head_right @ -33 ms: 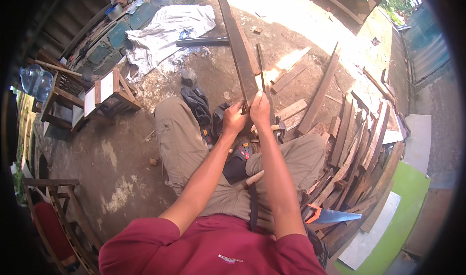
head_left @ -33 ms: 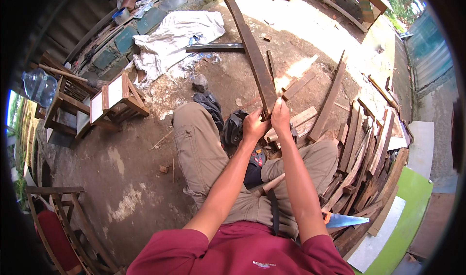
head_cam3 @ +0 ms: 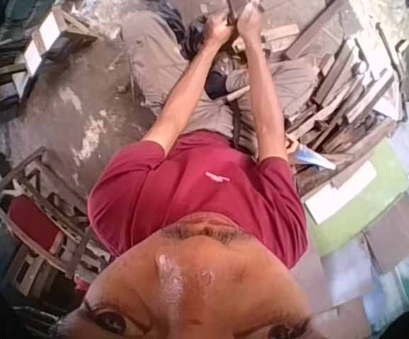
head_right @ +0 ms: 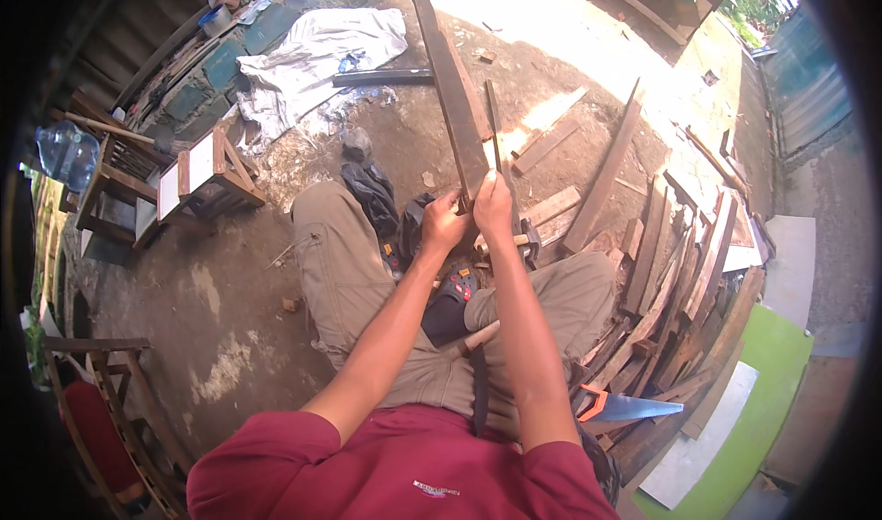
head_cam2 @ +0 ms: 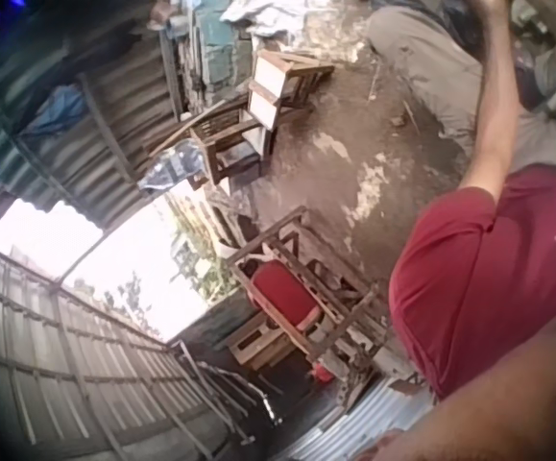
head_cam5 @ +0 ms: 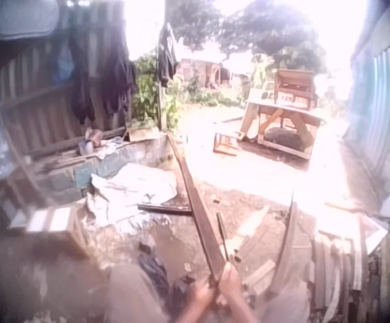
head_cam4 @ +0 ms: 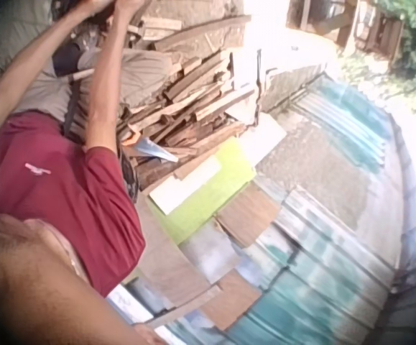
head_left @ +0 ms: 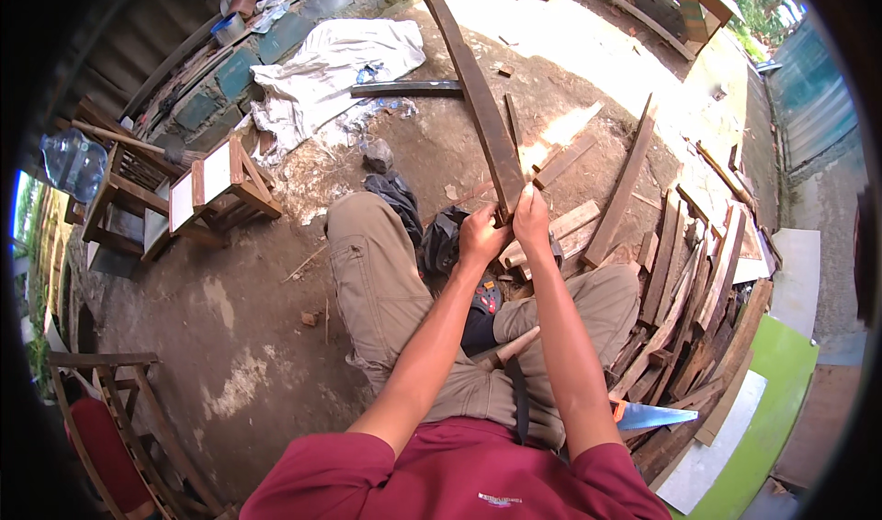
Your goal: The person sits on the ground and uses a hand saw to cut a long metal bar. They position the bar on a wooden support and saw through it repeatedly.
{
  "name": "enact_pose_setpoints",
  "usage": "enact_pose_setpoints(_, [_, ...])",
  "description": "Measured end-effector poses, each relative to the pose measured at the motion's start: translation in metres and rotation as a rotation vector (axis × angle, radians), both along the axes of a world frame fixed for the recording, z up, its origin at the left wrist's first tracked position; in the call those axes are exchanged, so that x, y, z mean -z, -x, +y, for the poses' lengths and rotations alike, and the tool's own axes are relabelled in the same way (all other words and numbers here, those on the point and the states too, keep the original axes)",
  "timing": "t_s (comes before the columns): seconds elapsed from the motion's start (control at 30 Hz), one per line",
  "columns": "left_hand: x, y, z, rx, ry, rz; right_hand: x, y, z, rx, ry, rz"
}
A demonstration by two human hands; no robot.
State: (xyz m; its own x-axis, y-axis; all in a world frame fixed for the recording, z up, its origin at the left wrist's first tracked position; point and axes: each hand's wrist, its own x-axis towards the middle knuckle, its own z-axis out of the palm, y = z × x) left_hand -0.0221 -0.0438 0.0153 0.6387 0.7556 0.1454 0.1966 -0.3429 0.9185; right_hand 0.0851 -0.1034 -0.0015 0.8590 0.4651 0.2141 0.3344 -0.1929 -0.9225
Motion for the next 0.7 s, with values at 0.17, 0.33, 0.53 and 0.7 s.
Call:
enact_pose_setpoints(0.17, [0.006, 0.004, 0.011, 0.056, 0.108, -0.108, -0.003, 0.003, 0.002, -0.029, 0.041, -0.014])
enact_pose_setpoints(0.33, [-0.008, 0.001, 0.011, 0.041, 0.127, -0.077, -0.005, -0.002, 0.008, 0.010, 0.066, -0.017])
enact_pose_setpoints(0.53, [-0.008, 0.000, 0.012, 0.053, 0.189, -0.048, -0.006, -0.002, 0.010, 0.015, 0.070, -0.018])
enact_pose_setpoints(0.7, [0.005, -0.001, 0.020, 0.124, 0.175, -0.123, -0.006, 0.000, 0.013, 0.011, 0.045, -0.037])
